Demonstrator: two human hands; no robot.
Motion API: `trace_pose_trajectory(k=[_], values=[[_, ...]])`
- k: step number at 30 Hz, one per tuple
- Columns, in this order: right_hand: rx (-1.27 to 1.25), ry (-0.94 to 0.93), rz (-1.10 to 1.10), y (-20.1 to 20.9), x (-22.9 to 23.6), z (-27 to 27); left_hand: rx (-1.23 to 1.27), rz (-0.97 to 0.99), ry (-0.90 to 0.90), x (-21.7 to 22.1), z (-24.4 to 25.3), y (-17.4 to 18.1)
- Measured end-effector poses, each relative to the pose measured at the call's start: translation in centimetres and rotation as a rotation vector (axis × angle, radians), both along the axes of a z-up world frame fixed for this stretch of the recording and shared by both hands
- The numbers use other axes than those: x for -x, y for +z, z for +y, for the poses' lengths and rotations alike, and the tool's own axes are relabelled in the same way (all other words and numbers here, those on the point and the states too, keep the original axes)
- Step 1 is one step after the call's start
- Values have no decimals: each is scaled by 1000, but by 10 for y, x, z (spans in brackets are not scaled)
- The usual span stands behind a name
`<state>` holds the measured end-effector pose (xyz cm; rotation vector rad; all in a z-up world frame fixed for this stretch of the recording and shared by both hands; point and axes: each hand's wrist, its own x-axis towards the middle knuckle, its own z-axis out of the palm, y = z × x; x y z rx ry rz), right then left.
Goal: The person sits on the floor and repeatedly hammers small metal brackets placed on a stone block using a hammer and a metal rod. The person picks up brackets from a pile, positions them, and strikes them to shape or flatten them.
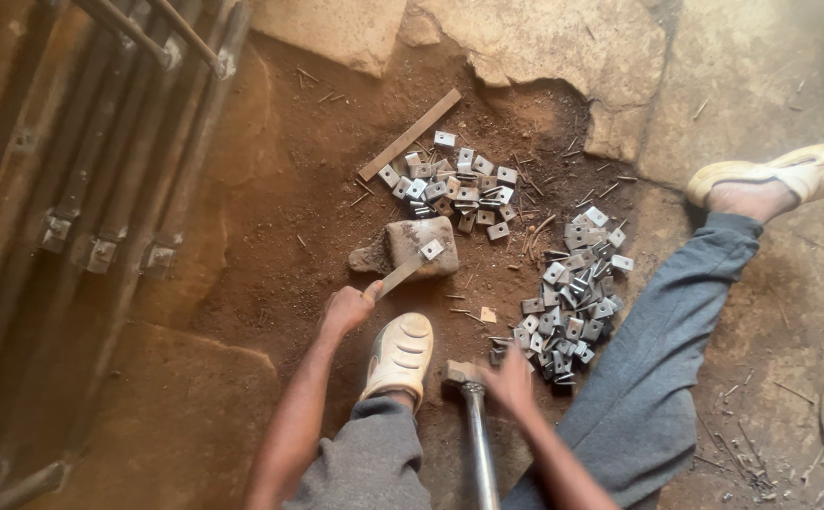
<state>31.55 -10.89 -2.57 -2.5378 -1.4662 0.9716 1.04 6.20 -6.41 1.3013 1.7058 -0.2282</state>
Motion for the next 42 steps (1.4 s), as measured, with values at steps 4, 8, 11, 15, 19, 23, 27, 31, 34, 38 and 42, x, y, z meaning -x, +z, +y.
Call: trace_pose_trajectory(k=[4, 8, 11, 15, 19, 23, 27, 31, 34, 38, 42], values=[[619, -1129, 1311, -13, 15, -104, 80, -15, 74, -5, -14, 8], [463, -1020, 1219, -14, 21, -101, -48, 29, 57, -18, -25, 15], [244, -513, 868, 24, 13, -75, -85, 19, 101, -19, -35, 8], [-191, -115, 650, 97, -12, 3, -8, 6, 74, -16, -29, 3], [-1009, 248, 655, 169, -48, 84, 4, -11, 53, -7, -14, 7], [-1255, 105, 607, 177, -49, 128, 86, -13, 17, 0, -2, 6], [-1091, 106, 355, 107, -3, 153, 69, -5, 7, 2, 3, 4], [-628, 252, -47, 67, 31, 147, 95, -28, 58, -1, -4, 4], [28, -124, 318, 90, 34, 157, 50, -14, 49, -1, -3, 8], [-236, -173, 425, 163, 7, 155, 41, -7, 71, -4, -9, 16], [-783, 46, 410, 199, -12, 149, 45, -12, 69, -5, -7, 28]])
